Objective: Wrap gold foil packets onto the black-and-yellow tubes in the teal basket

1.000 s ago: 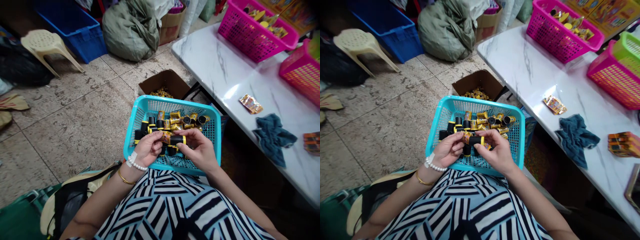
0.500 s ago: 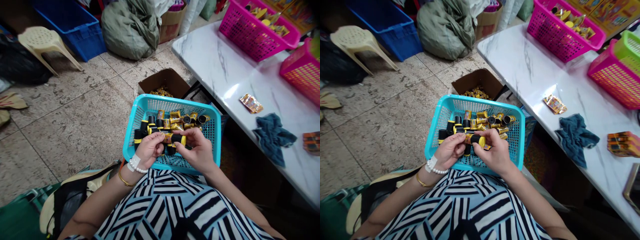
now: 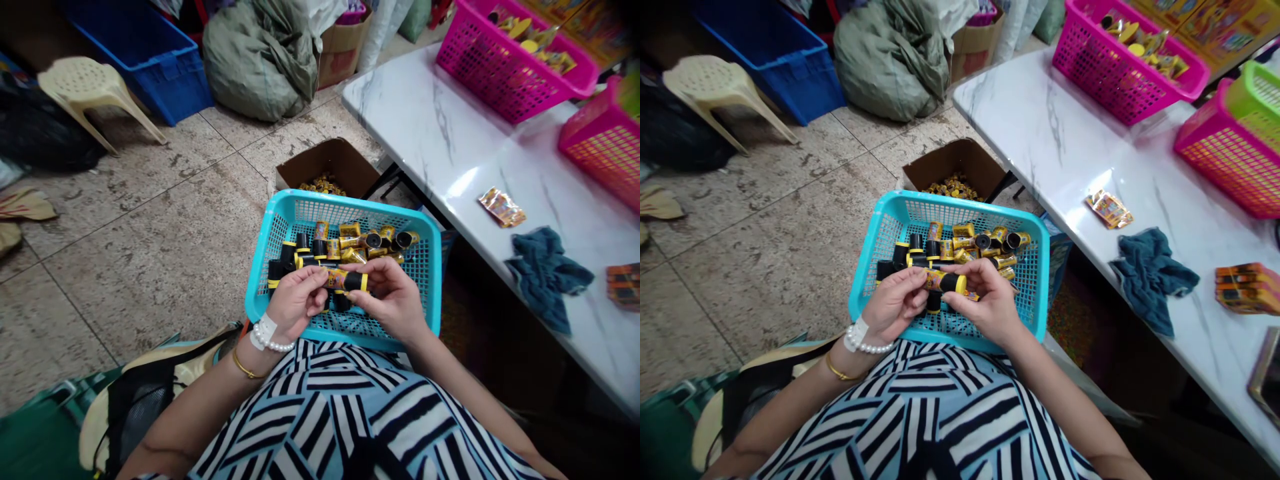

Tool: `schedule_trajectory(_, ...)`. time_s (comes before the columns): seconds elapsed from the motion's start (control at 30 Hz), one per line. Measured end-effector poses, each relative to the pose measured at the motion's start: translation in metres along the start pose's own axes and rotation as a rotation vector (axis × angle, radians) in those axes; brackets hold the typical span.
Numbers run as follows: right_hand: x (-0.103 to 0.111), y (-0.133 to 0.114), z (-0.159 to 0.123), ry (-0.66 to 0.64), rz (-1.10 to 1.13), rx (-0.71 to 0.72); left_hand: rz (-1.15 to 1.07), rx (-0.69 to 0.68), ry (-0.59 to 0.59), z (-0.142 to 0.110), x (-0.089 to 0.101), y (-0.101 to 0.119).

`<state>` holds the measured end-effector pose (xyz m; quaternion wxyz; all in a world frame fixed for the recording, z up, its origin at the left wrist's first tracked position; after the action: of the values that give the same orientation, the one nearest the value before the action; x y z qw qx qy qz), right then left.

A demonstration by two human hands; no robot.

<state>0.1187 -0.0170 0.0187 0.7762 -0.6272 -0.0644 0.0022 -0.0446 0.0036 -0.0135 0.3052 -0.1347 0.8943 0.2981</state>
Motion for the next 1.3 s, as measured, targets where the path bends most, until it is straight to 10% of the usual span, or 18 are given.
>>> schedule_trajectory(0.17, 0.01, -0.006, -0.005, 0.031, -0.149, 0.071, 0.101, -0.104, 0.025, -0.006, 0.001, 0.006)
schedule_trajectory(0.37, 0.009, -0.024, -0.005, -0.052, -0.455, 0.267, 0.319, -0.011, -0.243, -0.007, -0.001, 0.006)
schedule_trajectory(0.77, 0.014, -0.013, -0.005, -0.091, -0.456, 0.193, 0.343, 0.07, -0.16, 0.002, 0.003, 0.006)
schedule_trajectory(1.3, 0.012, -0.011, -0.007, -0.037, -0.546, 0.222, 0.534, -0.169, -0.094, 0.003, -0.004, 0.009)
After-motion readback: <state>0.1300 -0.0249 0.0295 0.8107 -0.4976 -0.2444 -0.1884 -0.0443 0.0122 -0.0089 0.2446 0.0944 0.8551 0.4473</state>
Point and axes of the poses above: each hand's wrist, its own z-axis towards the middle knuckle, its own x-axis out of the back of the hand, y = z × x, the point moved 3 cm from there along z, towards the middle knuckle, and after that the axes turned 9 degrees about x, right-handed, at the moved point
